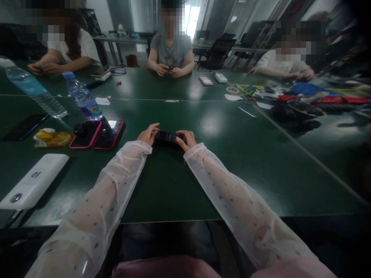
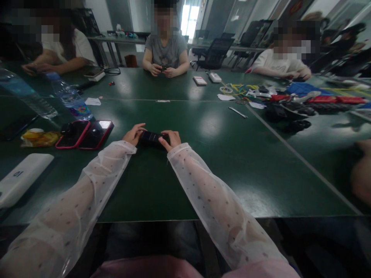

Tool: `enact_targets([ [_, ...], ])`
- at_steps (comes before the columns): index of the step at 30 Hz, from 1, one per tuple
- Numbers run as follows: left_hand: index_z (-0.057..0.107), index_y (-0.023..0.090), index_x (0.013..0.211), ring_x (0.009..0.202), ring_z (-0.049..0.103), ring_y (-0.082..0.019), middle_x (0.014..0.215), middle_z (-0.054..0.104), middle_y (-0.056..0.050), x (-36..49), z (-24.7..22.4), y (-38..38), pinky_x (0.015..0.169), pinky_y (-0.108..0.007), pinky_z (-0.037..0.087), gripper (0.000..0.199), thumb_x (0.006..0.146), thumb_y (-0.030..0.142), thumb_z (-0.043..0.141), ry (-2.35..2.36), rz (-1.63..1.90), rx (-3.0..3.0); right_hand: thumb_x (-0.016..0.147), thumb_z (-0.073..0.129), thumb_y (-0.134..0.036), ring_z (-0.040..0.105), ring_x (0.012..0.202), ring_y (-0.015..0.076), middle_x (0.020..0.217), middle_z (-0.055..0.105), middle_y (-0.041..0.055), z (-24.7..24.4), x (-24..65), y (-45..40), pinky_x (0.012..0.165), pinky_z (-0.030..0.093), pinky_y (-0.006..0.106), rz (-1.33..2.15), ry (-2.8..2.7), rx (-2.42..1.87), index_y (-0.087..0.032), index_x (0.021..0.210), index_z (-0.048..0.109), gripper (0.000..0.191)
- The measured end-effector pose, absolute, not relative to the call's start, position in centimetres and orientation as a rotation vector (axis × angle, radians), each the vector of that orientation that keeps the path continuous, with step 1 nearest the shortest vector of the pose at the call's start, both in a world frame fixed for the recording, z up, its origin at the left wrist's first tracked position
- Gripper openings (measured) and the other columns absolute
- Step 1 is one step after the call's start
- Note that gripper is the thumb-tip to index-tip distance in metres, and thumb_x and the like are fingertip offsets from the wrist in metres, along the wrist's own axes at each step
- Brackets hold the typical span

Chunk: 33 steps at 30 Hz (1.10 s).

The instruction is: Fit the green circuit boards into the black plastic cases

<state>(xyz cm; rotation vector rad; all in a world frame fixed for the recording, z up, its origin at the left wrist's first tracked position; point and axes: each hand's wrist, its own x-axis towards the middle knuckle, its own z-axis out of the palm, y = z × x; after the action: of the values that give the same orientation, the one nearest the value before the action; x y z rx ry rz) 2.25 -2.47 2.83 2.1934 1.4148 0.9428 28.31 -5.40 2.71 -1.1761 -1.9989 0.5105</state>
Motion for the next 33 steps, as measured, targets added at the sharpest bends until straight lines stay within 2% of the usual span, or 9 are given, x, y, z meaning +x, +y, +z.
enact_targets([
  [2, 0.047, 0.018, 0.146, 0.104, 0.069, -0.022, 0.13, 0.069, -0.012, 2.7, 3.6, -3.2, 0.095, -0.039, 0.049, 0.049, 0.1, 0.033, 0.039, 1.478, 1.146, 2.389, 0.092, 0.047, -0.069, 0.054, 0.121, 0.033, 0.118, 0.064, 0.015, 2.6, 28.4, -5.4, 0.104, 0.048, 0.054, 0.463, -2.013, -1.16, -0.021, 0.125, 0.062, 0.06],
  [4, 0.056, 0.015, 0.137, 0.105, 0.068, -0.024, 0.121, 0.072, -0.013, 3.2, 4.6, -4.1, 0.093, -0.039, 0.046, 0.043, 0.1, 0.03, 0.039, 1.52, 1.326, 2.588, 0.088, 0.052, -0.072, 0.055, 0.121, 0.0342, 0.119, 0.064, 0.0154, 2.5, 28.3, -5.4, 0.104, 0.047, 0.055, 0.438, -2.032, -1.147, -0.021, 0.123, 0.063, 0.063],
  [7, 0.073, 0.019, 0.102, 0.094, 0.068, -0.023, 0.102, 0.077, -0.009, 4.5, 5.7, -5.5, 0.082, -0.036, 0.044, 0.031, 0.096, 0.017, 0.042, 1.303, 1.446, 2.906, 0.087, 0.049, -0.076, 0.057, 0.119, 0.0321, 0.116, 0.067, 0.0142, 2.3, 28.2, -5.1, 0.103, 0.048, 0.052, 0.488, -1.946, -1.146, -0.023, 0.119, 0.064, 0.064],
  [10, 0.072, 0.022, 0.076, 0.083, 0.066, -0.021, 0.086, 0.077, -0.005, 7.0, 6.1, -7.0, 0.074, -0.035, 0.04, 0.031, 0.092, 0.013, 0.048, 0.966, 1.4, 3.079, 0.09, 0.035, -0.079, 0.064, 0.108, 0.0257, 0.105, 0.071, 0.0095, 2.0, 28.2, -4.3, 0.099, 0.05, 0.046, 0.694, -1.64, -1.175, -0.025, 0.11, 0.062, 0.063],
  [15, 0.071, 0.02, 0.074, 0.075, 0.064, -0.019, 0.078, 0.074, -0.004, 13.6, 5.3, -10.2, 0.068, -0.034, 0.039, 0.025, 0.09, 0.014, 0.053, 0.566, 0.861, 3.167, 0.078, 0.038, -0.09, 0.066, 0.084, 0.0207, 0.091, 0.074, 0.0074, 2.0, 28.7, -2.9, 0.076, 0.052, 0.035, 0.897, -1.303, -1.214, -0.024, 0.097, 0.058, 0.071],
  [20, 0.072, 0.017, 0.078, 0.077, 0.07, -0.02, 0.079, 0.077, -0.005, 19.6, 4.1, -12.5, 0.072, -0.035, 0.049, 0.009, 0.084, 0.017, 0.065, 0.199, 0.443, 3.157, 0.075, 0.044, -0.091, 0.066, 0.088, 0.0207, 0.089, 0.071, 0.0057, 2.6, 28.5, -3.3, 0.082, 0.05, 0.036, 0.875, -1.428, -1.142, -0.024, 0.095, 0.058, 0.071],
  [27, 0.071, 0.019, 0.072, 0.073, 0.073, -0.021, 0.079, 0.078, -0.003, 20.6, 3.2, -12.5, 0.055, -0.034, 0.047, 0.014, 0.085, 0.017, 0.065, 0.222, 0.461, 3.007, 0.083, 0.055, -0.076, 0.061, 0.105, 0.0284, 0.107, 0.068, 0.0119, 2.5, 27.9, -4.5, 0.089, 0.05, 0.045, 0.723, -1.817, -1.063, -0.022, 0.108, 0.063, 0.06],
  [30, 0.07, 0.02, 0.069, 0.07, 0.073, -0.022, 0.074, 0.077, -0.003, 20.4, 2.8, -12.5, 0.047, -0.034, 0.039, 0.017, 0.086, 0.019, 0.066, 0.291, 0.497, 2.995, 0.072, 0.076, -0.063, 0.058, 0.112, 0.0329, 0.116, 0.067, 0.0125, 2.3, 27.8, -4.5, 0.099, 0.047, 0.052, 0.607, -1.989, -1.061, -0.024, 0.113, 0.061, 0.059],
  [33, 0.07, 0.021, 0.07, 0.07, 0.073, -0.022, 0.075, 0.077, -0.003, 20.3, 2.4, -12.4, 0.046, -0.034, 0.037, 0.019, 0.088, 0.02, 0.064, 0.283, 0.536, 2.983, 0.067, 0.083, -0.051, 0.058, 0.112, 0.0349, 0.116, 0.067, 0.0125, 1.8, 27.7, -4.1, 0.101, 0.045, 0.056, 0.542, -2.042, -1.095, -0.024, 0.112, 0.061, 0.057],
])
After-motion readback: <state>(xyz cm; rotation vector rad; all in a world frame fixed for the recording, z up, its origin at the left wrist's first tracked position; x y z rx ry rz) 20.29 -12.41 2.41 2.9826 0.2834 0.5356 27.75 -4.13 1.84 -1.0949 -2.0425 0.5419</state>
